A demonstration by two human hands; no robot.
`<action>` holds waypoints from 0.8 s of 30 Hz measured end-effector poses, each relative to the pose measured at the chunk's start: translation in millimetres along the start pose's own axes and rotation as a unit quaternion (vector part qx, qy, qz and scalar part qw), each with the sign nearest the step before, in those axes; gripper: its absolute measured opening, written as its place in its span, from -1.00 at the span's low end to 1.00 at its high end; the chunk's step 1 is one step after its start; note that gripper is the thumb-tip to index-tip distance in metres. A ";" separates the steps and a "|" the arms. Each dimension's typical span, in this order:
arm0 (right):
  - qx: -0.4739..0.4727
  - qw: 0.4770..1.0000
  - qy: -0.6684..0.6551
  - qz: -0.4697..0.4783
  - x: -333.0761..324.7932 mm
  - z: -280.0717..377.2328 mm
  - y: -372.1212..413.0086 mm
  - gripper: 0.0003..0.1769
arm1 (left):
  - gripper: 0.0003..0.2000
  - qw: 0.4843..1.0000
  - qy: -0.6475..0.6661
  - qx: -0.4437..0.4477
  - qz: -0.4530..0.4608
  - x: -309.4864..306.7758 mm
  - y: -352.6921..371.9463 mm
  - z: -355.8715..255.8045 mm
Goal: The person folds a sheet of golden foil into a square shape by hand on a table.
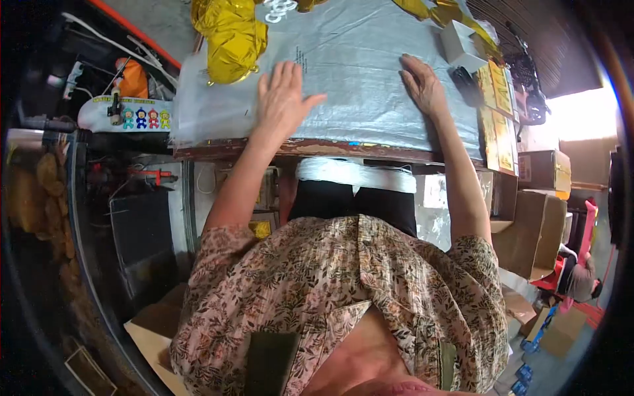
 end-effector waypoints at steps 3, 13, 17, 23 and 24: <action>-0.041 0.999 0.009 -0.023 2.5 -5.6 -2.0 -0.62 | -0.37 0.996 -0.049 -0.043 0.058 18.3 -6.8 3.5; 0.127 0.968 -0.215 0.007 12.4 -23.5 -10.4 -0.59 | -0.49 0.995 -0.002 0.100 0.016 3.6 -4.0 -20.9; 0.145 0.937 -0.307 0.079 18.5 -4.9 -35.3 -0.46 | -0.51 0.996 -0.015 0.090 0.008 -21.8 11.2 -40.2; 0.150 0.790 -0.521 0.286 46.7 75.6 -34.5 -0.62 | -0.48 0.993 0.000 0.121 0.007 -56.6 47.5 -56.4; 0.122 0.780 -0.529 0.310 49.1 84.7 -34.8 -0.65 | -0.39 0.993 -0.010 0.119 0.001 -63.5 54.0 -54.6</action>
Point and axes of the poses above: each hand's wrist, its own y-axis away from the middle knuckle, its own x-axis out of the palm, z = x × y, the point moved 7 cm from there along -y, towards the middle knuckle, and after that the axes turned 11 degrees about y, right-handed, at the moved point
